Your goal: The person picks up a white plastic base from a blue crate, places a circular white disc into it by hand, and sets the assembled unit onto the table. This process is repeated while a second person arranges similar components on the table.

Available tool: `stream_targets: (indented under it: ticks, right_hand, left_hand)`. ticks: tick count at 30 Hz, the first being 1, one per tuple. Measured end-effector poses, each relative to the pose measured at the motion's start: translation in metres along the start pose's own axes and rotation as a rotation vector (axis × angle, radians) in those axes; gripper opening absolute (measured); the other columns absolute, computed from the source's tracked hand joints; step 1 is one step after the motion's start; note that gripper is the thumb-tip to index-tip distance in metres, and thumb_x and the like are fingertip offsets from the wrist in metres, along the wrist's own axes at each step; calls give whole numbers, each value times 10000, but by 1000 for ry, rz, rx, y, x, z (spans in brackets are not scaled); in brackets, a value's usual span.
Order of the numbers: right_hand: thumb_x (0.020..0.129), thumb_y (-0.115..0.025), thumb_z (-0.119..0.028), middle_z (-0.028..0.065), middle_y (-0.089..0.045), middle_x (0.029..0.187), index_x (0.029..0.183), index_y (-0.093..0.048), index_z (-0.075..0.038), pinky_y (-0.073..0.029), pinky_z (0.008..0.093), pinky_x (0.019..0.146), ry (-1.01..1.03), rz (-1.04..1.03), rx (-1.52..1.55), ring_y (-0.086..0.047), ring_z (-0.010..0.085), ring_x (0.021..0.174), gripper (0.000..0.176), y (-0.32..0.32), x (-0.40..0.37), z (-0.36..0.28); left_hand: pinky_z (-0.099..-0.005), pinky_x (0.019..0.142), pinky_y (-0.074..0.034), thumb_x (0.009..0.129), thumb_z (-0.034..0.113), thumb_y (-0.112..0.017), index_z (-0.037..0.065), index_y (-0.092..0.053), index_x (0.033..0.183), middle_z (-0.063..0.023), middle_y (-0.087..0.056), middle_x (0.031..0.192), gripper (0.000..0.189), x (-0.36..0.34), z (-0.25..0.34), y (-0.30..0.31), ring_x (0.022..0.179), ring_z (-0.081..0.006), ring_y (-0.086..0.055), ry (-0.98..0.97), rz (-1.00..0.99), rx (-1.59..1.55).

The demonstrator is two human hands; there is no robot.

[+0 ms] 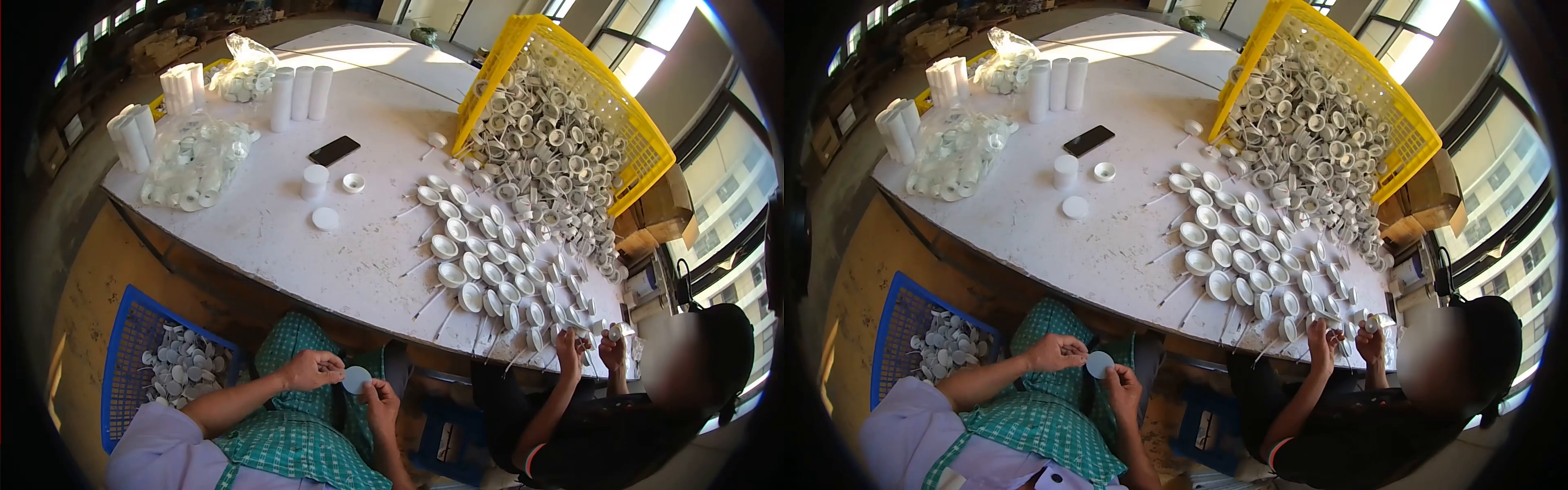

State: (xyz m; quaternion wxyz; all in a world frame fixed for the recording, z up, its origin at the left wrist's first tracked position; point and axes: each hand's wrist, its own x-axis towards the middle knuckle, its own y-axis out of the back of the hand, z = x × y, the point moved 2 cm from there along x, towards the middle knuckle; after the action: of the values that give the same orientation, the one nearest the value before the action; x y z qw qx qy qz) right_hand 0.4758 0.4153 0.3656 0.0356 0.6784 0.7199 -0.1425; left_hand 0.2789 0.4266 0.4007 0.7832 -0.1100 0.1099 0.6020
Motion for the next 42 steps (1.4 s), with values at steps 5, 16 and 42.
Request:
stream_targets:
  ticks: [5, 16, 42]
  right_hand:
    - [864, -600, -121, 7, -596, 746, 901, -607, 2, -429, 198, 582, 18, -24, 21, -523, 57, 623, 129, 1, 0, 0]
    - [867, -605, -133, 8, -605, 769, 924, -605, 0, -438, 195, 598, -17, -172, 56, -532, 53, 651, 144, -12, -2, 8]
    - [849, -609, -118, 36, -600, 701, 870, -591, -10, -448, 227, 537, -41, 52, 55, -550, 97, 574, 111, -1, -1, -6]
  left_hand:
    - [-274, 765, -504, 784, 148, -688, -48, -586, 1037, -144, -654, 964, 335, -1, -2, 2, 880, -159, -625, 6, 99, 74]
    - [-227, 633, -469, 811, 191, -647, -9, -644, 963, -57, -663, 782, 251, -4, -8, -2, 706, -69, -584, 50, -53, 282]
    - [-265, 615, -500, 807, 203, -642, 1, -653, 914, -93, -673, 785, 228, 18, 27, 15, 677, -127, -631, -179, 262, 165]
